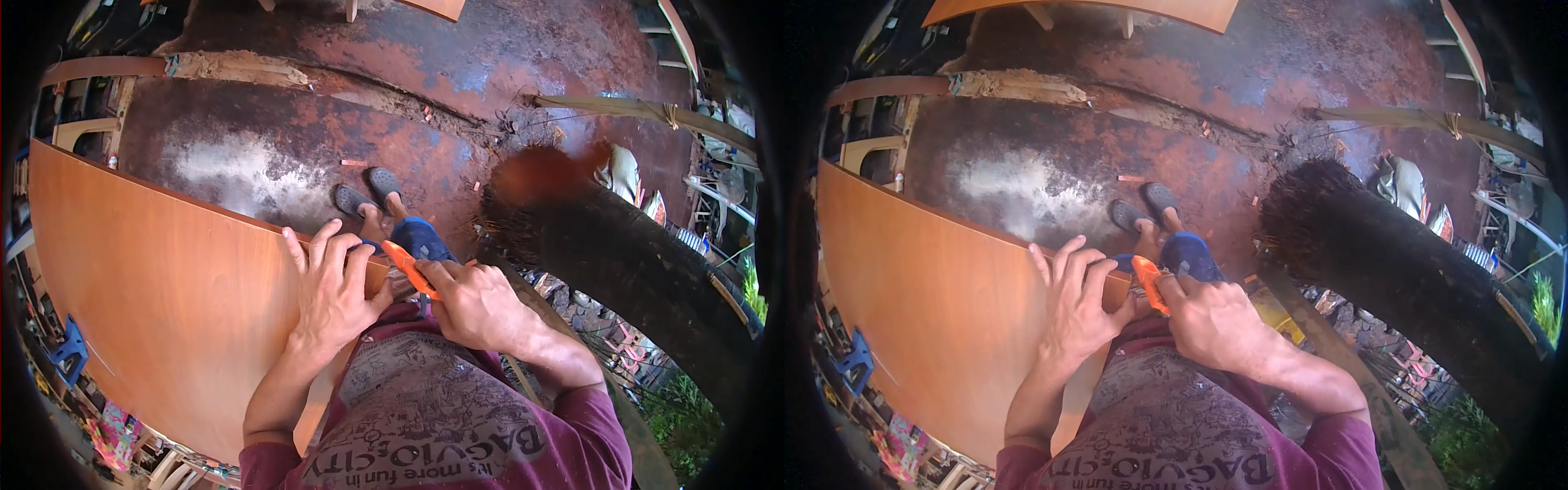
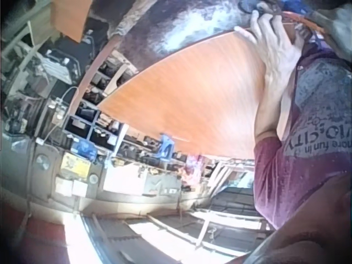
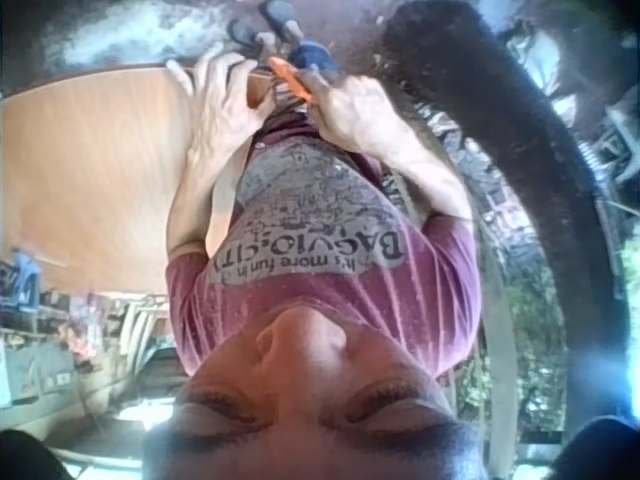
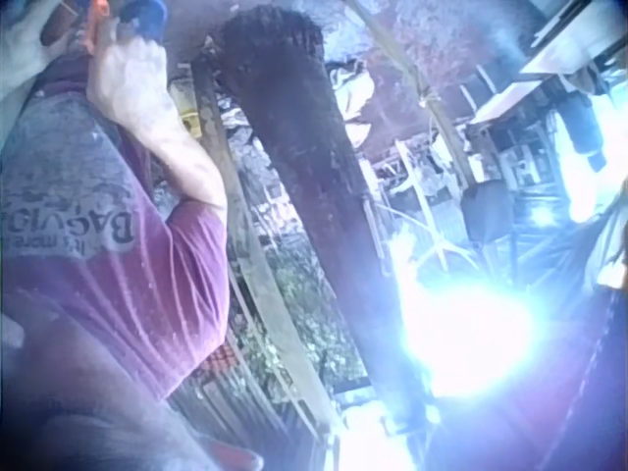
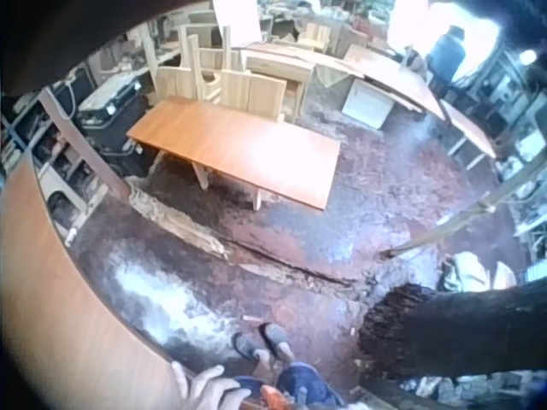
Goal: The person trims the excess edge banding from a wooden board using a manual edge trimmer and applies heat with a heat gun.
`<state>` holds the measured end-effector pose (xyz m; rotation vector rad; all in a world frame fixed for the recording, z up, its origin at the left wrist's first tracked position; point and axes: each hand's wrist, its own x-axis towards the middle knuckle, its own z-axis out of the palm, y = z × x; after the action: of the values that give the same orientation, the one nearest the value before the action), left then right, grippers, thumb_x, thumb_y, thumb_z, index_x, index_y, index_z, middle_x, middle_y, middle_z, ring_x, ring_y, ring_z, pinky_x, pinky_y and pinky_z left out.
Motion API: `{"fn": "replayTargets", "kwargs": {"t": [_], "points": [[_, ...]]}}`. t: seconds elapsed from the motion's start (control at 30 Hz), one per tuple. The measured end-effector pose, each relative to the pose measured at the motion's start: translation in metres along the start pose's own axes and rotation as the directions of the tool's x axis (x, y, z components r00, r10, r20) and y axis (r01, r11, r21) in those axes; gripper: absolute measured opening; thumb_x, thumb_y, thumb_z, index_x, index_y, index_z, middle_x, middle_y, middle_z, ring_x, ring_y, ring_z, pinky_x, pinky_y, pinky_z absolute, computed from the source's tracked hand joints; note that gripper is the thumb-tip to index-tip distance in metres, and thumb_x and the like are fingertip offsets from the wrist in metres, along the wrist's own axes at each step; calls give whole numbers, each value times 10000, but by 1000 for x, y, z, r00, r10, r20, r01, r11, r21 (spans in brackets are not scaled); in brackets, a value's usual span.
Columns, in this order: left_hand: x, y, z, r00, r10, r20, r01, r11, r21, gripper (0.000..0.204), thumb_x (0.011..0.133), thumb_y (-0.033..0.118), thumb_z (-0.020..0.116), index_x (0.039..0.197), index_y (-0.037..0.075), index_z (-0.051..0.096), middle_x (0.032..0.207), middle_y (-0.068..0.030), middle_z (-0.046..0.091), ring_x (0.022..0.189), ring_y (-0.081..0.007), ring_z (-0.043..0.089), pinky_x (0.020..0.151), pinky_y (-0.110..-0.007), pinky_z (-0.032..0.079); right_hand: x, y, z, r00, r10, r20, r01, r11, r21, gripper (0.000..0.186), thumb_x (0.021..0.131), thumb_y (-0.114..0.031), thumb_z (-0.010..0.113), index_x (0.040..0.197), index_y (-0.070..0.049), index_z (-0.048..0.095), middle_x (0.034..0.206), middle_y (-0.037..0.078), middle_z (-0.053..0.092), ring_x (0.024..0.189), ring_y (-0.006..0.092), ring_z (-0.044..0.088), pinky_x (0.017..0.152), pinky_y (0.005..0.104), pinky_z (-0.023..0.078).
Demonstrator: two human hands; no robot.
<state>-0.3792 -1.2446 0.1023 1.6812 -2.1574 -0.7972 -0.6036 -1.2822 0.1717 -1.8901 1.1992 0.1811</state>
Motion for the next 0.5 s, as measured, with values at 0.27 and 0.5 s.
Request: {"fn": "replayTargets", "kwargs": {"t": [0.27, 0.5], "points": [[0, -4, -1, 1000, 10, -19, -11, 999, -43, 547, 728, 333, 883, 1136, 39, 666, 1189, -97, 589, 1293, -351, 523, 1191, -782, 46, 14, -15, -4, 994, 48, 100, -46, 999, -18, 487, 836, -54, 656, 1313, 26, 598, 939, 246, 711, 799, 433, 716, 734, 520, 596], [-1, -5, 0, 999, 2, -37, -5, 997, -78, 525, 735, 335, 880, 1115, 34, 677, 1170, -95, 598, 1268, -330, 538, 1188, -784, 62, 18, -21, -4, 992, 44, 114, -34, 996, -85, 435, 833, -51, 655, 1255, 28, 590, 897, 214, 701, 772, 425, 716, 703, 514, 591]]}}
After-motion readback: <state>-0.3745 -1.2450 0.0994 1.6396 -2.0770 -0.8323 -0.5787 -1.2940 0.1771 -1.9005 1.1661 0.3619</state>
